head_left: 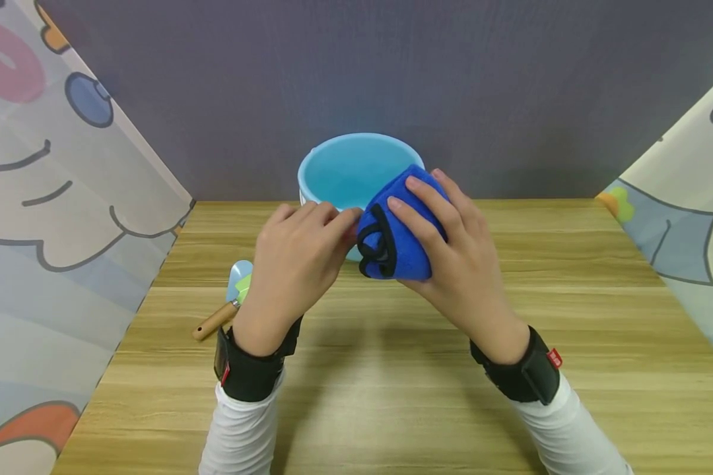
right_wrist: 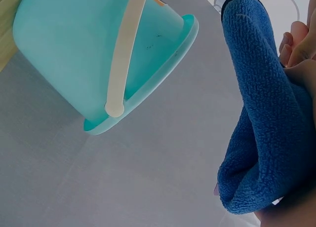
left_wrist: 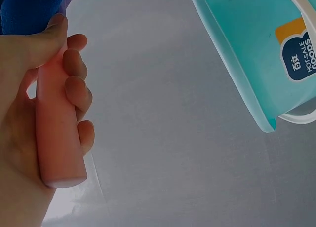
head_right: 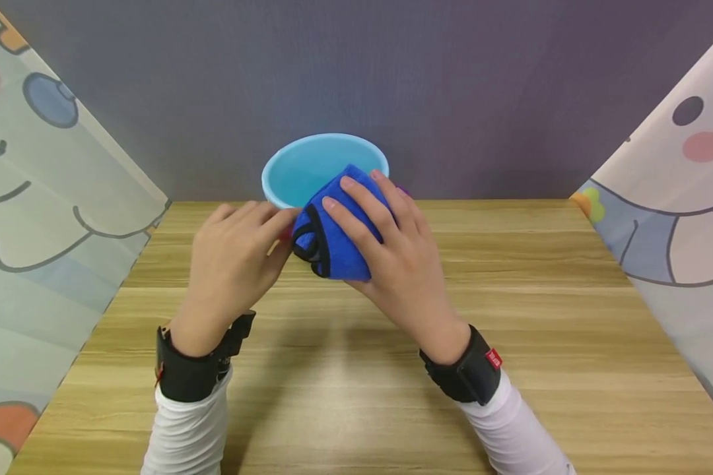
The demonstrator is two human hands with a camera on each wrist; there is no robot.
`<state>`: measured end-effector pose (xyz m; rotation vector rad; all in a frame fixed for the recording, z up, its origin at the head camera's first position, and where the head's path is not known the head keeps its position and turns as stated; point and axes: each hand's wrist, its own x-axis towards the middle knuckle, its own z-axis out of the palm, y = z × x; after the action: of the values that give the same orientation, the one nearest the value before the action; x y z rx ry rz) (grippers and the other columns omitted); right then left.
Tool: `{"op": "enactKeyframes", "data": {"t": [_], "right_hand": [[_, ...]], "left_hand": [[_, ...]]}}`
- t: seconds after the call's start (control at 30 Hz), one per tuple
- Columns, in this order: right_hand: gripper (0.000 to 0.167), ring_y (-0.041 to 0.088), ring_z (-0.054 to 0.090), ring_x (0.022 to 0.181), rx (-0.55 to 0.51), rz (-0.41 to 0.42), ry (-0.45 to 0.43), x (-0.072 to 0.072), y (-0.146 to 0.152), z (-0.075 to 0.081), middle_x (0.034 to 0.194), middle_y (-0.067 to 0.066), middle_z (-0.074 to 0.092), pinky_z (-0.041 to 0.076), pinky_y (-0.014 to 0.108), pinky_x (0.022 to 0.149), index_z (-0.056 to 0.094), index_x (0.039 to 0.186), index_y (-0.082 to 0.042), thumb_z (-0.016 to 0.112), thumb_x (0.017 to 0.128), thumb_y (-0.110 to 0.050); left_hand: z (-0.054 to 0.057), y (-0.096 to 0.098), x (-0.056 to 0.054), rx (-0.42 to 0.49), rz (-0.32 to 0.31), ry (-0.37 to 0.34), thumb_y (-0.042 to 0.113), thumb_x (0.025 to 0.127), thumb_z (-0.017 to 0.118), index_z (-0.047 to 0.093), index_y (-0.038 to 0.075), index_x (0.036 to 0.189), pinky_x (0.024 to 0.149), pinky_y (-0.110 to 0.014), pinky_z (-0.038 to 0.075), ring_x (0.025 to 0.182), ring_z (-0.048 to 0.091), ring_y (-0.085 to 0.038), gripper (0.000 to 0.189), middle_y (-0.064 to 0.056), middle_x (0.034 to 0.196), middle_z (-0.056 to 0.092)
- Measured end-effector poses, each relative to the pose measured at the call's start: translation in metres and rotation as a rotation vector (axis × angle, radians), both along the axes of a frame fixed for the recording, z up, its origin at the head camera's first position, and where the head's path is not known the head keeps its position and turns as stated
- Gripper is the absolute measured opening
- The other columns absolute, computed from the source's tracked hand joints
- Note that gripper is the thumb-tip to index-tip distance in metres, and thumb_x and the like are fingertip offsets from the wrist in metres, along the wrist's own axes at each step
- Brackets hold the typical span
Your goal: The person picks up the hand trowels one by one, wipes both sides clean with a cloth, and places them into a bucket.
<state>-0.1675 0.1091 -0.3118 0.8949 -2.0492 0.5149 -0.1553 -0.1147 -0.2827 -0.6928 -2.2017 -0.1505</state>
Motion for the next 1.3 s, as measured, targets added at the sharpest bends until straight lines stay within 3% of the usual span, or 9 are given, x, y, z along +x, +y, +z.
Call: {"op": "enactKeyframes", "data": {"t": [0.47,0.83,1.3], "right_hand": [[0.092,0.041,0.039,0.147,-0.032,-0.001,-0.002,-0.005,0.003,0.001,0.153,0.012,0.045,0.038,0.058,0.117,0.048,0.143,-0.018,0.098,0.066,-0.03],[0.093,0.041,0.041,0.145,-0.084,-0.009,0.005,-0.011,0.008,0.002,0.154,0.013,0.045,0.037,0.056,0.118,0.049,0.143,-0.018,0.099,0.065,-0.027],[0.094,0.043,0.045,0.136,-0.117,-0.025,-0.013,-0.016,0.013,0.002,0.154,0.014,0.045,0.038,0.055,0.116,0.048,0.144,-0.017,0.098,0.066,-0.02]], "left_hand": [[0.002,-0.003,0.001,0.045,0.003,-0.001,0.038,0.105,0.055,0.074,0.016,0.103,0.066,-0.037,0.047,0.067,0.065,-0.021,0.029,-0.001,0.074,0.066],[0.003,-0.007,0.001,0.098,-0.016,0.017,0.036,0.101,0.063,0.075,0.016,0.102,0.064,-0.037,0.046,0.069,0.066,-0.022,0.024,-0.002,0.075,0.069],[0.004,-0.011,0.001,0.1,-0.002,0.006,0.037,0.103,0.059,0.075,0.017,0.103,0.067,-0.037,0.047,0.069,0.064,-0.022,0.025,-0.002,0.076,0.069]]}}
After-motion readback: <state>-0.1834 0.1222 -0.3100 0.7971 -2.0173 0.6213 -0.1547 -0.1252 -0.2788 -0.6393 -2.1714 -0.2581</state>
